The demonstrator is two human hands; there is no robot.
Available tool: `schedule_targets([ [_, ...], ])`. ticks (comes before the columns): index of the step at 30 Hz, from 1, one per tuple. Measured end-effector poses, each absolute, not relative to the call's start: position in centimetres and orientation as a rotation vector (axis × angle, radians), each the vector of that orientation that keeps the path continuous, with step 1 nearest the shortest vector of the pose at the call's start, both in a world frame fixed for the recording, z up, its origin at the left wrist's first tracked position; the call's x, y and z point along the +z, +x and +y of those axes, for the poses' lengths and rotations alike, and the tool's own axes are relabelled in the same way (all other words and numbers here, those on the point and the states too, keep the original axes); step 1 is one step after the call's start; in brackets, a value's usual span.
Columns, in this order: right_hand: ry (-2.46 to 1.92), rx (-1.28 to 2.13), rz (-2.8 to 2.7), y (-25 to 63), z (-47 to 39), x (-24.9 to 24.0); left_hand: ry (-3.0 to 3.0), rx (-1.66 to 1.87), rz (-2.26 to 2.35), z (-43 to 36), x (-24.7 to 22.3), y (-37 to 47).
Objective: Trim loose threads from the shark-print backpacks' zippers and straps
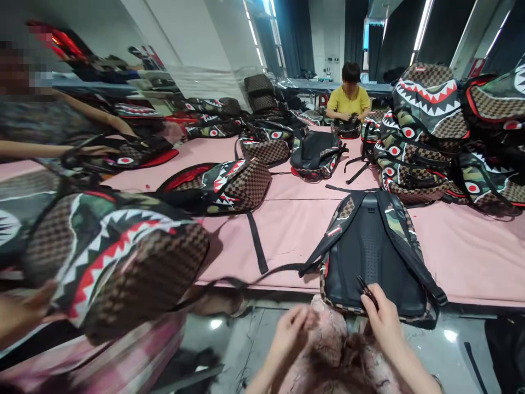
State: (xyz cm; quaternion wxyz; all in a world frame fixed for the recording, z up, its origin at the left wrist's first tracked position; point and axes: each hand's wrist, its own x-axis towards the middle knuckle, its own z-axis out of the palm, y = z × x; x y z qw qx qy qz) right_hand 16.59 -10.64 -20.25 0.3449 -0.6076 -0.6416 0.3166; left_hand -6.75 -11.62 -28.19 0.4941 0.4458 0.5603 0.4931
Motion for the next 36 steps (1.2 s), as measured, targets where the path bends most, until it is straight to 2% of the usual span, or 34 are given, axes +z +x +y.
schedule_targets([
  [5, -1.696, 0.819, -1.731, 17.3, -11.9, -20.7, 0.905, 1.280, 1.384, -5.6, -28.4, -10.1],
  [11, -1.583, 0.763, -1.701, 15.2, -11.3, -20.8, 0.937, 1.007, 1.099, -1.7, -27.7, -10.6],
  [18, -1.416, 0.831, -1.555, 13.0, -10.2, -19.7, 1.060, 1.069, 0.936, -4.6, -22.7, -8.1],
  [22, -1.304, 0.686, -1.628, 13.5, -10.0, -19.0, 1.118, 1.158, 0.937, -7.0, -20.1, -5.6],
  [36, -1.165, 0.431, -2.139, 16.1, -9.7, -17.8, 1.303, 1.169, 1.134, -9.4, -20.4, -4.1],
])
